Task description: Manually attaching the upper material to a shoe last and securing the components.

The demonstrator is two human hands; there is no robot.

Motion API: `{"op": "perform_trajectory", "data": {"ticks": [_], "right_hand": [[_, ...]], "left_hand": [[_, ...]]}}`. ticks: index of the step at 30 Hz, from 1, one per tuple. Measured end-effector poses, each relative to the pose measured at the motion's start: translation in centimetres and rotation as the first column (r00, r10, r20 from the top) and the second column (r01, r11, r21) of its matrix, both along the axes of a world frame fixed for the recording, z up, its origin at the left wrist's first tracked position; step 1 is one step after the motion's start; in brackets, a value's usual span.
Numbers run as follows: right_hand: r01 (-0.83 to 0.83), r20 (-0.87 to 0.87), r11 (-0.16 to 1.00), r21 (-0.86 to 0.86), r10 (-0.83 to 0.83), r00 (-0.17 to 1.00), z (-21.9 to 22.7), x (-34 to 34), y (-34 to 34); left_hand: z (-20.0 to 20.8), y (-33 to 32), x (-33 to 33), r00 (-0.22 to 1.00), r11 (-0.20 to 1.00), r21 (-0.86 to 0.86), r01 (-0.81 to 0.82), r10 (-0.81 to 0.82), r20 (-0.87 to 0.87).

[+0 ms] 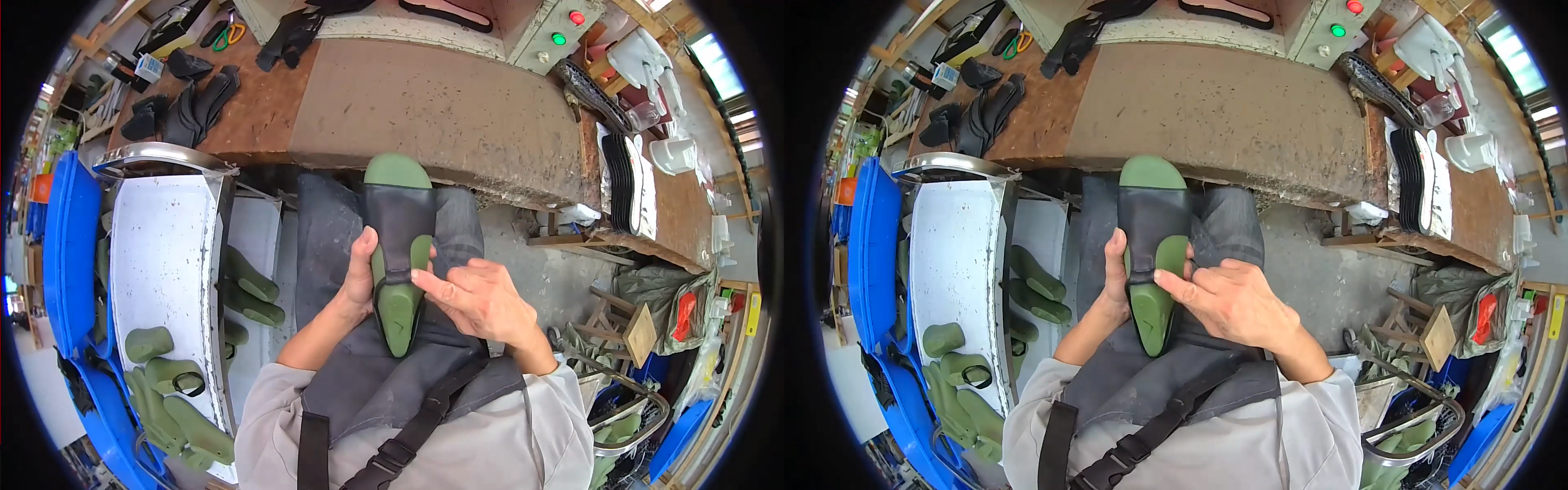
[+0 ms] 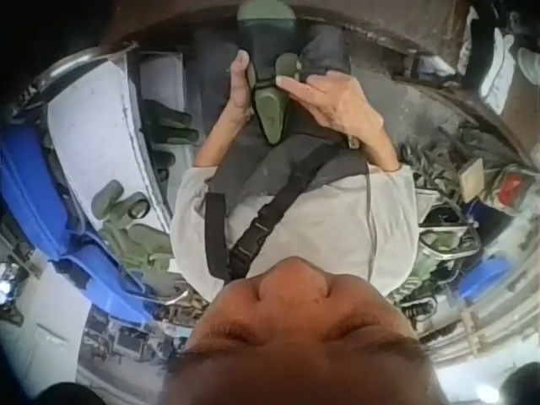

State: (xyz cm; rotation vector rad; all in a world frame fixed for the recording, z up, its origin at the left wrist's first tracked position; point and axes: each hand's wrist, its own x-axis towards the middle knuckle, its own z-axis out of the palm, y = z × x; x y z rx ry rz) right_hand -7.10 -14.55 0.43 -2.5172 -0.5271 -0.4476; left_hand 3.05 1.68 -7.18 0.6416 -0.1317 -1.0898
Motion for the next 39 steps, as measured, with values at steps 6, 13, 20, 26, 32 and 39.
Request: {"op": "perform_trajectory", "data": {"ticks": [6,13,20,26,32,39], "right_hand": [[0.082,0.287,0.98,0.183,-0.133,0.949,-1.9,0.6,0.5],[0.062,0.5,0.994,0.086,-0.097,0.861,-3.5,1.1,2.0],[-0.069,0.205,0.957,0.281,0.01,0.979,-4.3,-0.9,1.8],[0.077,0.126,0.748,0.659,-0.211,0.969,-6.7,-2.2,3.1],[-0.198,0.186,0.684,0.703,0.092,0.978,-7.5,-2.8,1.1],[-0.027,-0.002,0.557,0.83,0.051,0.999,-7.2,-2.0,2.2]], "left_hand": [[1.0,0.0,1.7,0.986,0.998,-0.026,-0.062,0.057,-0.154],[3.5,-0.8,2.3,0.97,0.993,-0.103,-0.056,0.029,-0.242],[5.3,-1.1,2.1,0.976,0.979,-0.085,-0.183,0.192,0.105],[7.5,-3.4,-0.9,0.668,0.833,-0.329,-0.446,0.554,0.497],[11.1,-1.1,0.4,0.691,0.823,-0.524,-0.22,0.511,0.511],[12.0,-1.8,2.1,0.751,0.814,-0.528,-0.243,0.502,0.428]]}}
